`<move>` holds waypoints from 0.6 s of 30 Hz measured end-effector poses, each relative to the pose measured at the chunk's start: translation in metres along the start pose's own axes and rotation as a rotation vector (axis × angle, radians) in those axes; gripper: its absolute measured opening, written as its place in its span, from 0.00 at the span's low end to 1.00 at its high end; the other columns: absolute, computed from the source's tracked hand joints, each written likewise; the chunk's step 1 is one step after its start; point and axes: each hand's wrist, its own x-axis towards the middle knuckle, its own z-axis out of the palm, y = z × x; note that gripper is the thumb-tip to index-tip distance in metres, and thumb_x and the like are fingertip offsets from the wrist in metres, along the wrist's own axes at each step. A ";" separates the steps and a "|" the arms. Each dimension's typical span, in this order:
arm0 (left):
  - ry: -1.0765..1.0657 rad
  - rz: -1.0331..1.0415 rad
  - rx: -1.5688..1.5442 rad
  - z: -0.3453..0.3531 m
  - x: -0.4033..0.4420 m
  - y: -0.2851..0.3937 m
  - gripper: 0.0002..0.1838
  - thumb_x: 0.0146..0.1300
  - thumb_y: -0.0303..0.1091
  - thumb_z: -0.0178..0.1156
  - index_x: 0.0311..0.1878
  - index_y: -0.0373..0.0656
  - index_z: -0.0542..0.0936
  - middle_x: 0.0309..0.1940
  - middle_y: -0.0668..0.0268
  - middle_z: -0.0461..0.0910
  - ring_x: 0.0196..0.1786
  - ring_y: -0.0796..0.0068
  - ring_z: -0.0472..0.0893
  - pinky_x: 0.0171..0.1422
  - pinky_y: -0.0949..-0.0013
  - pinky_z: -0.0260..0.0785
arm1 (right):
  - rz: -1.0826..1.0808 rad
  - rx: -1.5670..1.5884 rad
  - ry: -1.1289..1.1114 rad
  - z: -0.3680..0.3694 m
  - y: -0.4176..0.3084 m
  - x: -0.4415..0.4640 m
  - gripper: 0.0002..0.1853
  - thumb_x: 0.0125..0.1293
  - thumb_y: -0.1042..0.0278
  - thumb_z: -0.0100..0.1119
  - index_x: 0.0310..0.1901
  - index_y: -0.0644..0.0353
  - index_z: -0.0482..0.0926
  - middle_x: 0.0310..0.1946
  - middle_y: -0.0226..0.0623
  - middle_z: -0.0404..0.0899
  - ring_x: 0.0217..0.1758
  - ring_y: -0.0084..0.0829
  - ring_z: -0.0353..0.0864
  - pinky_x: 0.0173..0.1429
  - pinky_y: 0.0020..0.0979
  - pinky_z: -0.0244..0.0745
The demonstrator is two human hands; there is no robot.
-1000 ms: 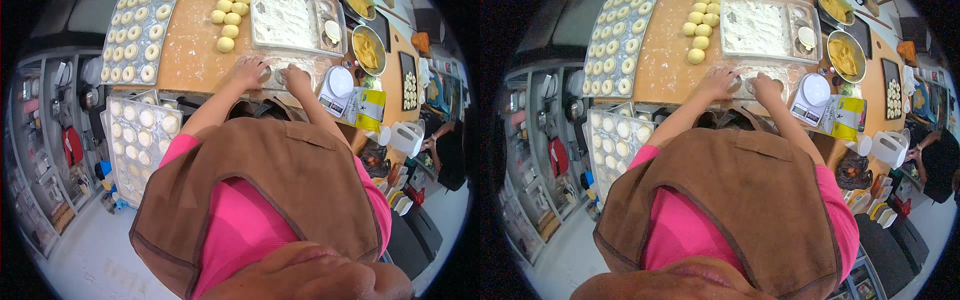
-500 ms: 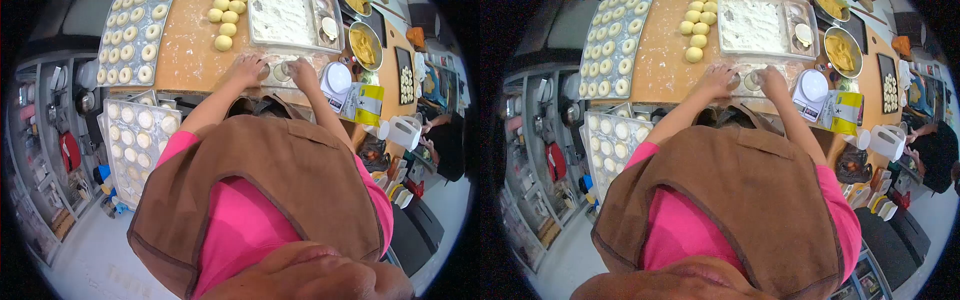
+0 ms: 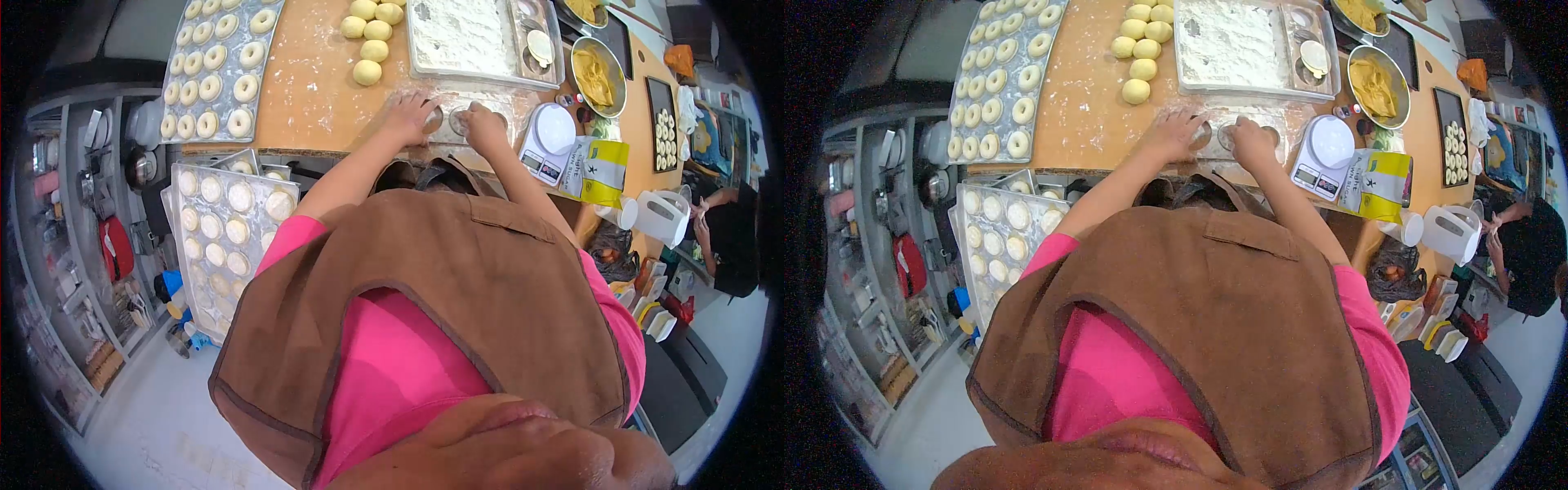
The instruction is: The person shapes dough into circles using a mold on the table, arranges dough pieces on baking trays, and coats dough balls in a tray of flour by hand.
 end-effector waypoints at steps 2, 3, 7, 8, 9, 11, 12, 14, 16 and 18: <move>-0.012 -0.003 -0.004 -0.001 0.000 0.001 0.57 0.40 0.48 0.78 0.74 0.57 0.58 0.74 0.59 0.58 0.76 0.57 0.57 0.79 0.42 0.43 | 0.008 0.011 0.025 0.000 -0.003 -0.003 0.14 0.55 0.77 0.57 0.41 0.52 0.85 0.36 0.43 0.76 0.43 0.45 0.80 0.46 0.44 0.77; -0.017 -0.004 -0.005 -0.003 0.000 0.001 0.57 0.40 0.48 0.78 0.75 0.57 0.58 0.74 0.59 0.58 0.76 0.57 0.57 0.79 0.42 0.43 | 0.008 0.025 0.056 0.000 -0.004 -0.004 0.11 0.54 0.77 0.57 0.38 0.54 0.84 0.36 0.42 0.77 0.44 0.44 0.81 0.45 0.44 0.77; -0.033 0.008 0.010 -0.004 0.001 0.000 0.56 0.42 0.48 0.77 0.75 0.56 0.57 0.74 0.57 0.56 0.76 0.55 0.57 0.79 0.44 0.45 | -0.007 0.032 0.102 0.005 -0.003 -0.003 0.09 0.54 0.76 0.58 0.35 0.54 0.84 0.35 0.40 0.77 0.42 0.43 0.81 0.42 0.44 0.77; -0.030 0.016 0.014 -0.004 0.000 0.000 0.56 0.42 0.48 0.77 0.75 0.56 0.57 0.74 0.57 0.56 0.76 0.54 0.57 0.79 0.44 0.45 | -0.007 0.045 0.113 0.007 -0.002 -0.003 0.09 0.53 0.76 0.58 0.35 0.54 0.84 0.34 0.40 0.77 0.42 0.43 0.81 0.42 0.44 0.77; -0.028 0.023 0.017 -0.003 -0.001 0.000 0.56 0.43 0.48 0.77 0.75 0.55 0.57 0.75 0.57 0.56 0.76 0.54 0.57 0.79 0.44 0.46 | -0.008 0.057 0.123 0.008 -0.002 -0.004 0.09 0.53 0.76 0.58 0.35 0.54 0.84 0.34 0.40 0.77 0.42 0.43 0.81 0.42 0.44 0.77; -0.015 0.011 0.003 -0.001 0.000 -0.001 0.57 0.40 0.48 0.78 0.75 0.57 0.57 0.74 0.58 0.58 0.76 0.56 0.57 0.79 0.43 0.44 | -0.012 0.064 0.112 0.009 -0.001 -0.001 0.12 0.52 0.77 0.58 0.38 0.53 0.85 0.35 0.42 0.77 0.41 0.45 0.80 0.43 0.44 0.77; -0.010 0.009 -0.001 0.002 0.001 -0.001 0.58 0.38 0.48 0.79 0.75 0.57 0.58 0.73 0.59 0.59 0.76 0.57 0.57 0.79 0.42 0.43 | -0.007 0.059 0.094 0.007 0.000 0.001 0.15 0.52 0.77 0.57 0.41 0.53 0.85 0.35 0.43 0.77 0.40 0.46 0.80 0.44 0.44 0.77; -0.007 0.012 -0.031 0.003 -0.002 0.000 0.58 0.38 0.48 0.79 0.75 0.57 0.58 0.73 0.59 0.59 0.76 0.56 0.57 0.79 0.43 0.44 | 0.010 0.051 0.070 0.007 -0.003 -0.003 0.17 0.53 0.78 0.56 0.44 0.52 0.86 0.35 0.45 0.76 0.40 0.48 0.80 0.45 0.45 0.76; 0.001 0.012 -0.038 0.001 0.001 -0.001 0.58 0.38 0.47 0.79 0.75 0.57 0.58 0.73 0.59 0.59 0.76 0.56 0.57 0.79 0.43 0.44 | 0.019 0.028 0.065 0.005 -0.004 -0.002 0.17 0.53 0.77 0.57 0.44 0.51 0.86 0.35 0.44 0.77 0.40 0.48 0.80 0.46 0.45 0.76; -0.009 0.005 -0.038 0.000 0.000 -0.001 0.58 0.39 0.47 0.79 0.75 0.57 0.57 0.73 0.59 0.59 0.76 0.55 0.57 0.79 0.43 0.44 | -0.003 0.055 0.107 0.008 0.000 -0.003 0.15 0.53 0.76 0.58 0.42 0.51 0.86 0.36 0.42 0.77 0.41 0.45 0.81 0.45 0.43 0.77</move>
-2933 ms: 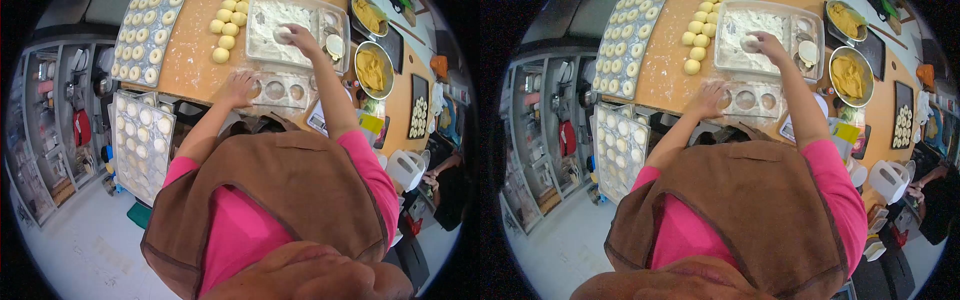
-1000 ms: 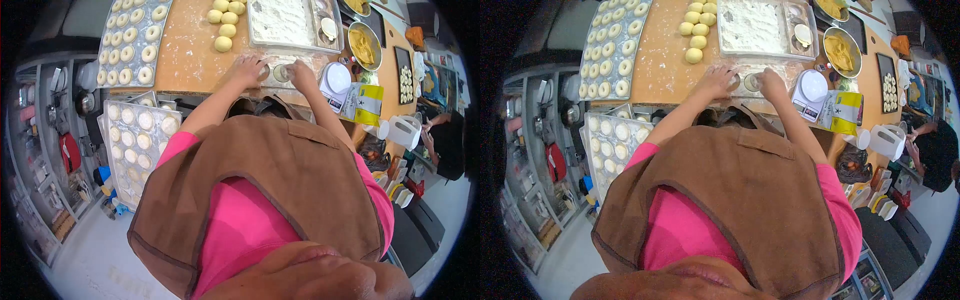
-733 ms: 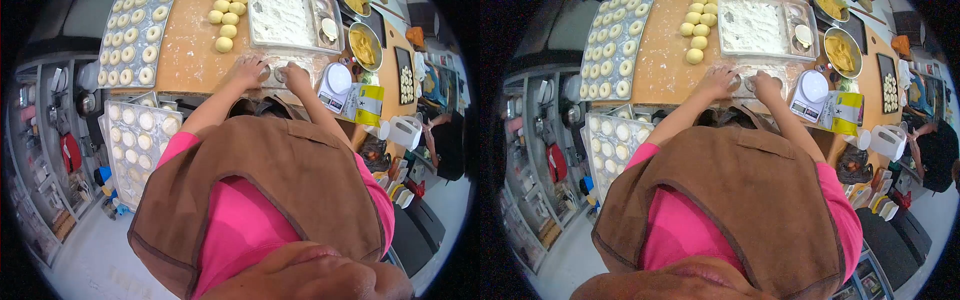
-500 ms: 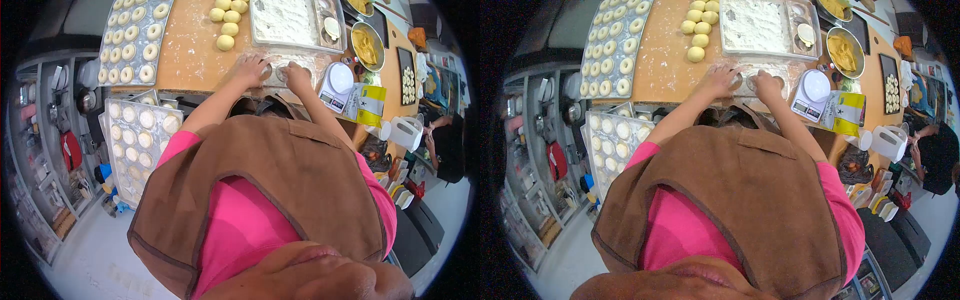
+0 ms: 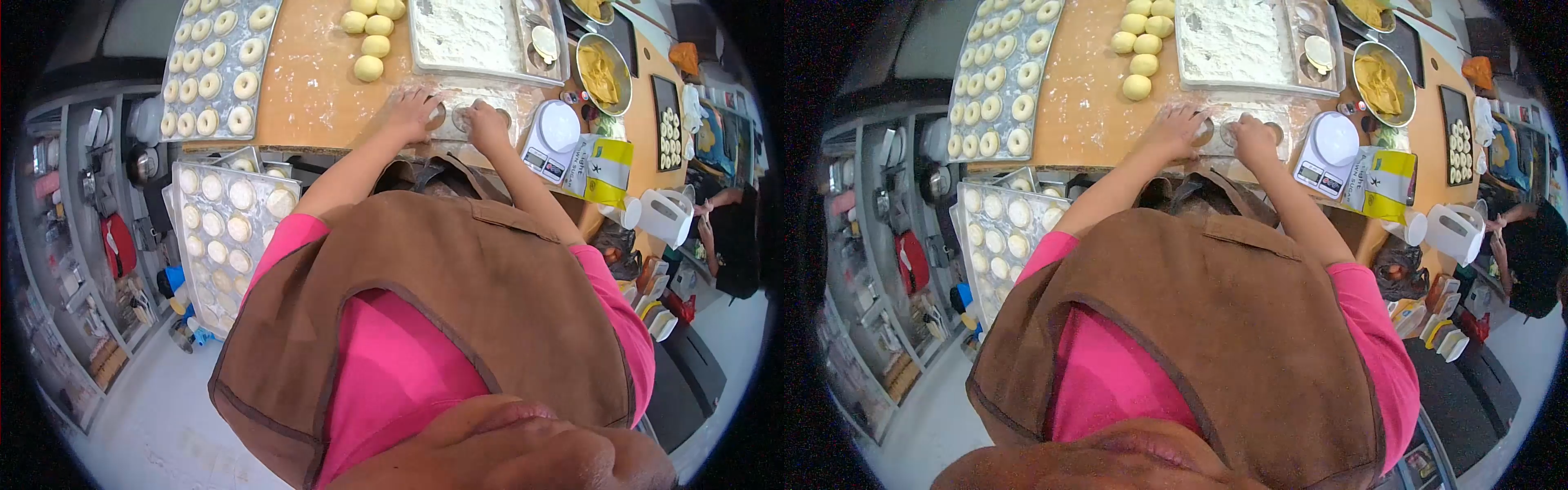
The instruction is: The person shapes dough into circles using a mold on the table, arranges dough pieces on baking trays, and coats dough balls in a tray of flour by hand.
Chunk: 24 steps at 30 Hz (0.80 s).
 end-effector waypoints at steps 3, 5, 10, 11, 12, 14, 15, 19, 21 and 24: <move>-0.050 -0.033 0.018 -0.005 0.001 0.004 0.58 0.39 0.48 0.79 0.75 0.57 0.57 0.73 0.59 0.59 0.76 0.55 0.57 0.78 0.43 0.45 | 0.035 0.159 0.031 -0.004 0.010 -0.002 0.15 0.54 0.74 0.60 0.43 0.50 0.86 0.37 0.42 0.77 0.42 0.45 0.80 0.45 0.42 0.76; -0.053 -0.028 0.028 -0.014 0.001 0.006 0.54 0.42 0.47 0.77 0.74 0.53 0.59 0.74 0.57 0.58 0.76 0.54 0.57 0.79 0.45 0.45 | 0.088 0.351 0.075 -0.032 0.006 0.000 0.15 0.56 0.71 0.62 0.45 0.51 0.86 0.37 0.47 0.77 0.42 0.49 0.79 0.47 0.43 0.75; -0.044 -0.015 0.055 -0.016 -0.003 0.007 0.51 0.46 0.47 0.75 0.73 0.51 0.60 0.75 0.57 0.56 0.76 0.54 0.57 0.79 0.47 0.46 | 0.106 0.210 0.025 -0.032 0.015 -0.004 0.14 0.55 0.73 0.60 0.44 0.51 0.86 0.37 0.46 0.77 0.42 0.49 0.80 0.49 0.44 0.76; -0.045 -0.017 0.056 -0.018 -0.004 0.008 0.51 0.46 0.47 0.75 0.73 0.51 0.59 0.75 0.58 0.56 0.76 0.54 0.57 0.79 0.47 0.46 | 0.089 0.187 0.016 -0.025 0.014 -0.006 0.15 0.55 0.73 0.60 0.44 0.50 0.86 0.37 0.46 0.77 0.42 0.49 0.80 0.49 0.44 0.76; -0.051 -0.019 0.054 -0.019 -0.006 0.009 0.51 0.47 0.47 0.75 0.74 0.52 0.59 0.75 0.58 0.56 0.76 0.54 0.57 0.79 0.47 0.46 | 0.074 0.165 0.003 -0.022 0.010 -0.007 0.15 0.55 0.74 0.59 0.44 0.50 0.86 0.37 0.46 0.77 0.42 0.49 0.80 0.49 0.44 0.76; -0.042 -0.020 0.053 -0.010 -0.002 0.005 0.52 0.46 0.47 0.75 0.74 0.52 0.58 0.75 0.58 0.56 0.76 0.54 0.56 0.79 0.47 0.45 | 0.058 0.131 -0.014 -0.015 0.005 -0.005 0.14 0.55 0.75 0.58 0.42 0.51 0.86 0.38 0.45 0.78 0.43 0.48 0.81 0.49 0.45 0.76; -0.035 -0.020 0.053 -0.011 -0.001 0.006 0.53 0.46 0.48 0.75 0.74 0.53 0.58 0.75 0.58 0.56 0.76 0.54 0.56 0.79 0.47 0.45 | 0.057 0.086 -0.038 -0.017 0.002 -0.003 0.15 0.56 0.74 0.58 0.44 0.50 0.86 0.38 0.44 0.78 0.44 0.47 0.81 0.49 0.44 0.76; -0.065 -0.030 0.051 -0.012 -0.001 0.007 0.55 0.44 0.48 0.76 0.74 0.53 0.58 0.74 0.57 0.56 0.76 0.54 0.56 0.80 0.48 0.45 | 0.044 -0.024 -0.102 -0.012 0.000 0.003 0.17 0.56 0.75 0.57 0.45 0.48 0.86 0.38 0.42 0.78 0.44 0.46 0.81 0.49 0.43 0.77; -0.057 -0.026 0.037 -0.009 0.000 0.005 0.55 0.42 0.47 0.77 0.74 0.53 0.58 0.74 0.57 0.56 0.76 0.54 0.57 0.80 0.47 0.45 | 0.034 -0.030 -0.098 -0.009 0.000 0.003 0.17 0.55 0.76 0.56 0.45 0.48 0.86 0.38 0.42 0.78 0.44 0.46 0.81 0.49 0.43 0.77; -0.062 -0.022 0.025 -0.011 -0.001 0.005 0.56 0.40 0.47 0.78 0.74 0.53 0.58 0.74 0.57 0.57 0.76 0.54 0.57 0.79 0.46 0.45 | 0.035 -0.040 -0.113 -0.007 -0.001 0.005 0.18 0.55 0.77 0.55 0.45 0.48 0.86 0.39 0.42 0.78 0.45 0.45 0.81 0.49 0.43 0.77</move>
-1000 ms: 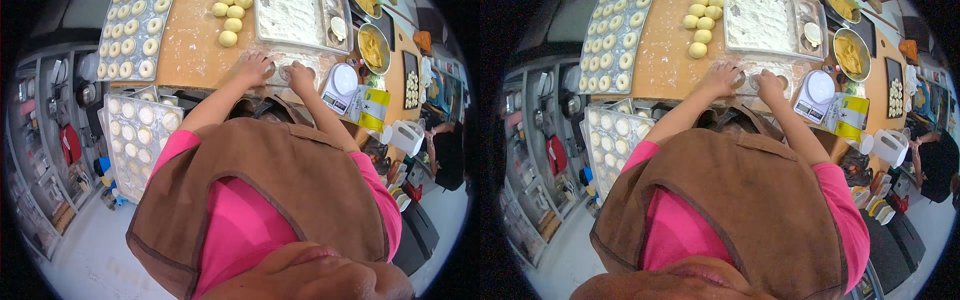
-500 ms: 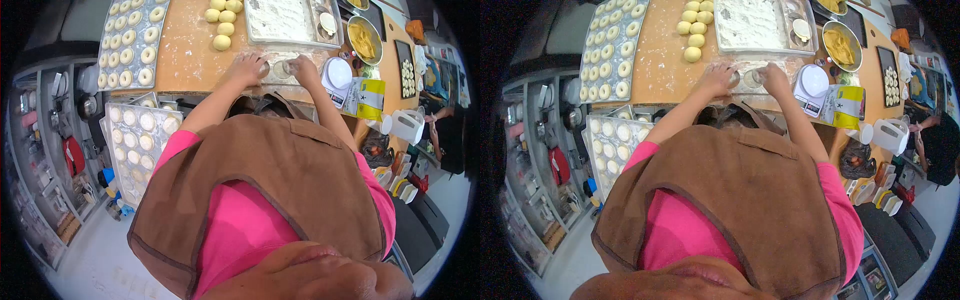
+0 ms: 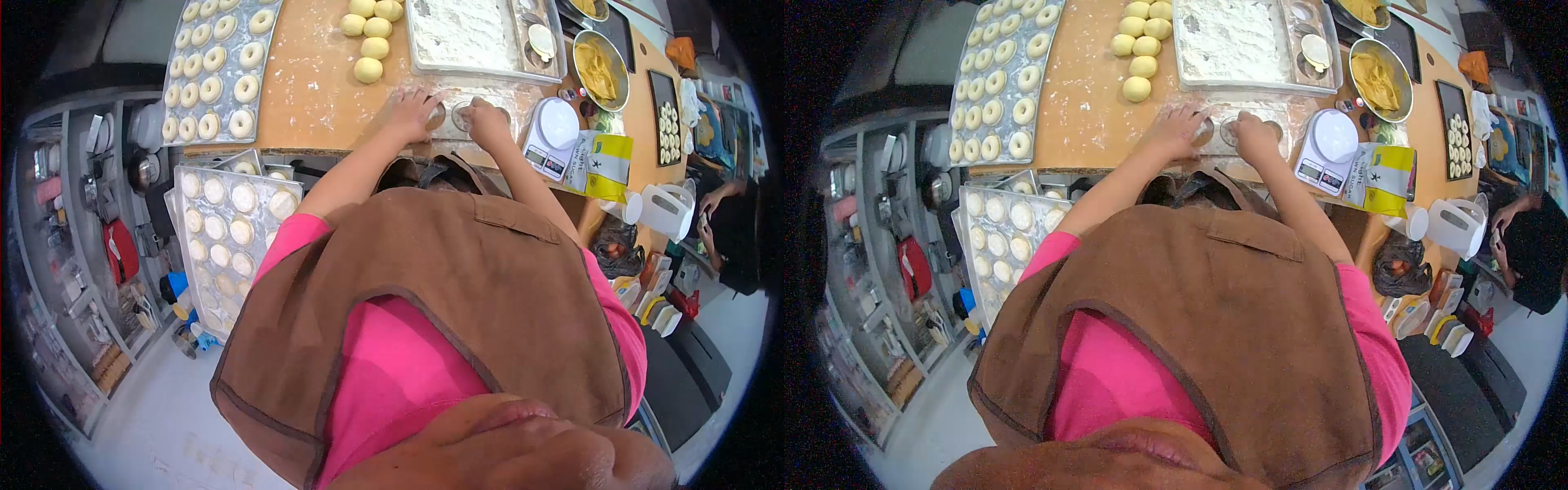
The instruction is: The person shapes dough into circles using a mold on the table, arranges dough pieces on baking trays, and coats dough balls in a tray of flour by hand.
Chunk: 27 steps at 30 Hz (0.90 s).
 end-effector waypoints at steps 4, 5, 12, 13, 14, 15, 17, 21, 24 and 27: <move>0.010 0.002 -0.015 -0.002 -0.003 0.001 0.56 0.40 0.46 0.78 0.74 0.54 0.58 0.74 0.56 0.56 0.76 0.54 0.56 0.79 0.46 0.45 | -0.007 0.002 0.045 0.001 -0.004 0.000 0.06 0.55 0.75 0.58 0.33 0.58 0.83 0.38 0.42 0.78 0.45 0.44 0.81 0.46 0.45 0.78; 0.021 0.004 -0.013 0.000 -0.002 0.000 0.56 0.40 0.46 0.78 0.74 0.55 0.58 0.74 0.56 0.57 0.76 0.54 0.56 0.79 0.46 0.45 | -0.024 -0.008 0.059 0.004 -0.003 0.000 0.07 0.55 0.75 0.58 0.34 0.57 0.84 0.38 0.41 0.78 0.45 0.43 0.81 0.45 0.44 0.78; 0.024 0.004 -0.026 0.003 0.001 -0.001 0.55 0.40 0.46 0.79 0.73 0.54 0.59 0.71 0.58 0.60 0.75 0.55 0.59 0.79 0.42 0.44 | -0.049 0.007 0.116 0.014 0.002 -0.003 0.13 0.55 0.75 0.57 0.41 0.51 0.85 0.37 0.39 0.77 0.43 0.43 0.81 0.44 0.43 0.78; 0.025 0.004 -0.018 0.001 0.002 -0.001 0.56 0.40 0.46 0.79 0.74 0.54 0.59 0.72 0.57 0.59 0.75 0.54 0.58 0.79 0.43 0.44 | -0.042 0.019 0.134 0.014 0.001 -0.003 0.13 0.55 0.75 0.57 0.41 0.51 0.85 0.37 0.39 0.78 0.44 0.43 0.81 0.44 0.43 0.78; 0.025 0.002 -0.012 0.002 0.002 -0.001 0.56 0.40 0.47 0.79 0.74 0.54 0.59 0.73 0.57 0.58 0.76 0.54 0.57 0.79 0.45 0.44 | -0.031 0.021 0.106 0.012 0.001 -0.001 0.13 0.55 0.74 0.58 0.42 0.51 0.86 0.36 0.40 0.77 0.43 0.44 0.81 0.45 0.43 0.77; 0.024 0.000 -0.007 0.002 0.000 0.000 0.57 0.40 0.47 0.79 0.74 0.54 0.58 0.74 0.56 0.57 0.76 0.53 0.56 0.79 0.46 0.43 | -0.020 0.023 0.076 0.009 0.000 0.001 0.13 0.56 0.73 0.58 0.43 0.51 0.86 0.36 0.42 0.77 0.43 0.45 0.80 0.46 0.43 0.77; 0.019 0.006 -0.015 0.003 0.000 -0.001 0.56 0.40 0.47 0.78 0.74 0.54 0.58 0.74 0.56 0.56 0.76 0.53 0.56 0.79 0.46 0.44 | -0.010 0.086 0.051 0.001 0.002 0.000 0.14 0.57 0.73 0.58 0.43 0.51 0.86 0.36 0.43 0.77 0.44 0.46 0.80 0.48 0.44 0.76; 0.041 0.006 -0.030 0.006 0.002 -0.002 0.57 0.40 0.47 0.79 0.74 0.55 0.58 0.74 0.57 0.57 0.76 0.55 0.57 0.79 0.42 0.44 | 0.053 0.227 0.108 -0.031 0.010 -0.002 0.14 0.59 0.73 0.55 0.44 0.51 0.86 0.37 0.47 0.77 0.44 0.48 0.80 0.48 0.44 0.76; -0.007 -0.013 -0.010 -0.001 0.001 0.002 0.57 0.40 0.47 0.79 0.74 0.55 0.58 0.74 0.57 0.57 0.76 0.54 0.57 0.79 0.43 0.43 | 0.091 0.198 0.077 -0.034 0.014 -0.008 0.14 0.58 0.74 0.55 0.44 0.51 0.86 0.39 0.48 0.77 0.45 0.49 0.80 0.50 0.44 0.76; 0.015 -0.005 -0.003 0.002 0.000 0.001 0.57 0.40 0.46 0.79 0.74 0.55 0.58 0.75 0.57 0.55 0.76 0.54 0.57 0.79 0.43 0.43 | 0.077 0.159 0.032 -0.016 0.013 -0.006 0.14 0.58 0.75 0.55 0.43 0.51 0.86 0.39 0.47 0.78 0.46 0.48 0.80 0.51 0.45 0.76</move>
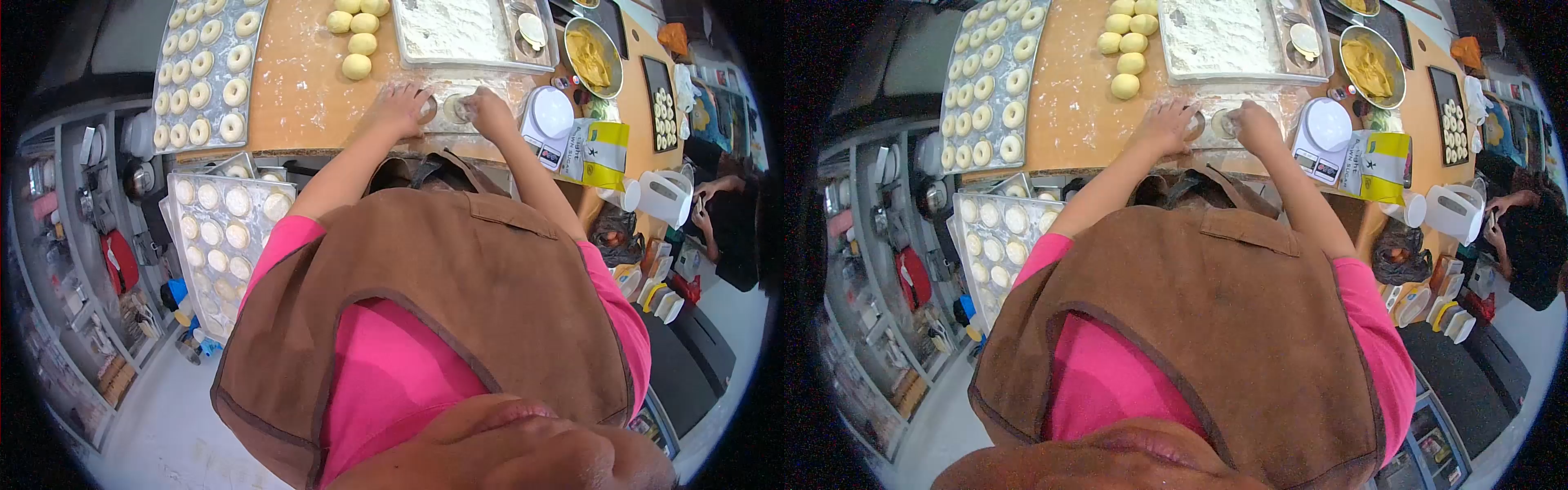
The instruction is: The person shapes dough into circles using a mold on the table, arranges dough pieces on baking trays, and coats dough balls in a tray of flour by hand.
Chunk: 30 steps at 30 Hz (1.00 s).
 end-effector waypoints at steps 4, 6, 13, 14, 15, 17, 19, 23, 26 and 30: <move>-0.015 0.003 -0.002 -0.002 -0.001 0.001 0.56 0.40 0.46 0.79 0.74 0.55 0.58 0.76 0.58 0.53 0.76 0.54 0.57 0.79 0.44 0.43 | -0.046 -0.104 -0.014 0.017 -0.001 0.005 0.11 0.57 0.72 0.58 0.40 0.53 0.86 0.40 0.45 0.78 0.46 0.47 0.80 0.51 0.44 0.76; -0.033 -0.011 -0.031 -0.009 -0.002 0.003 0.56 0.40 0.46 0.79 0.74 0.55 0.59 0.76 0.59 0.53 0.76 0.55 0.57 0.80 0.44 0.43 | -0.061 -0.149 -0.033 0.020 -0.001 0.008 0.09 0.58 0.71 0.59 0.39 0.54 0.85 0.40 0.44 0.78 0.46 0.47 0.80 0.51 0.44 0.76; 0.019 0.014 0.020 0.003 0.000 -0.003 0.55 0.41 0.47 0.77 0.74 0.53 0.59 0.74 0.58 0.57 0.76 0.55 0.58 0.78 0.46 0.46 | -0.089 -0.135 -0.015 0.023 -0.008 0.008 0.07 0.54 0.75 0.58 0.34 0.57 0.84 0.39 0.43 0.77 0.46 0.45 0.81 0.47 0.45 0.77; 0.022 0.016 0.014 0.005 0.001 -0.004 0.55 0.41 0.47 0.78 0.74 0.53 0.59 0.74 0.58 0.57 0.76 0.55 0.57 0.78 0.46 0.46 | -0.083 -0.124 -0.006 0.024 -0.009 0.008 0.06 0.52 0.76 0.59 0.31 0.58 0.83 0.38 0.42 0.77 0.46 0.44 0.81 0.46 0.45 0.78; 0.026 0.018 0.007 0.005 0.001 -0.003 0.55 0.40 0.47 0.78 0.74 0.53 0.59 0.74 0.58 0.57 0.76 0.55 0.57 0.78 0.46 0.46 | -0.092 -0.142 -0.002 0.024 -0.010 0.008 0.06 0.52 0.76 0.59 0.32 0.57 0.83 0.39 0.42 0.77 0.46 0.44 0.81 0.45 0.45 0.78; 0.020 0.010 -0.007 0.004 0.001 -0.003 0.55 0.40 0.47 0.78 0.74 0.53 0.60 0.74 0.57 0.58 0.76 0.55 0.57 0.78 0.45 0.46 | -0.106 -0.177 0.005 0.025 -0.010 0.006 0.07 0.51 0.76 0.59 0.33 0.56 0.83 0.39 0.41 0.77 0.45 0.43 0.81 0.45 0.45 0.78; 0.020 0.008 -0.010 0.005 0.000 -0.003 0.55 0.40 0.47 0.78 0.74 0.53 0.60 0.74 0.57 0.58 0.76 0.55 0.57 0.78 0.45 0.46 | -0.120 -0.161 0.024 0.027 -0.011 0.003 0.09 0.51 0.76 0.59 0.35 0.56 0.84 0.39 0.40 0.77 0.45 0.43 0.81 0.45 0.44 0.78; 0.032 0.008 -0.003 0.002 0.001 -0.002 0.55 0.41 0.46 0.77 0.74 0.53 0.59 0.74 0.58 0.57 0.77 0.56 0.56 0.79 0.46 0.46 | -0.143 -0.084 0.049 0.031 -0.001 0.007 0.11 0.52 0.77 0.59 0.38 0.55 0.84 0.40 0.40 0.77 0.45 0.43 0.81 0.45 0.44 0.78; 0.026 0.018 -0.002 0.003 -0.001 -0.003 0.54 0.42 0.46 0.77 0.74 0.53 0.59 0.75 0.59 0.57 0.77 0.56 0.56 0.79 0.47 0.45 | -0.074 0.045 0.016 0.011 -0.002 0.006 0.14 0.55 0.74 0.61 0.43 0.52 0.86 0.38 0.43 0.77 0.45 0.46 0.79 0.48 0.43 0.76; 0.084 0.032 -0.017 0.011 0.002 -0.006 0.54 0.40 0.45 0.78 0.73 0.55 0.61 0.72 0.57 0.61 0.75 0.54 0.59 0.79 0.42 0.43 | 0.012 0.119 0.084 -0.020 -0.001 0.003 0.14 0.55 0.77 0.57 0.42 0.52 0.86 0.40 0.47 0.77 0.46 0.48 0.79 0.51 0.46 0.76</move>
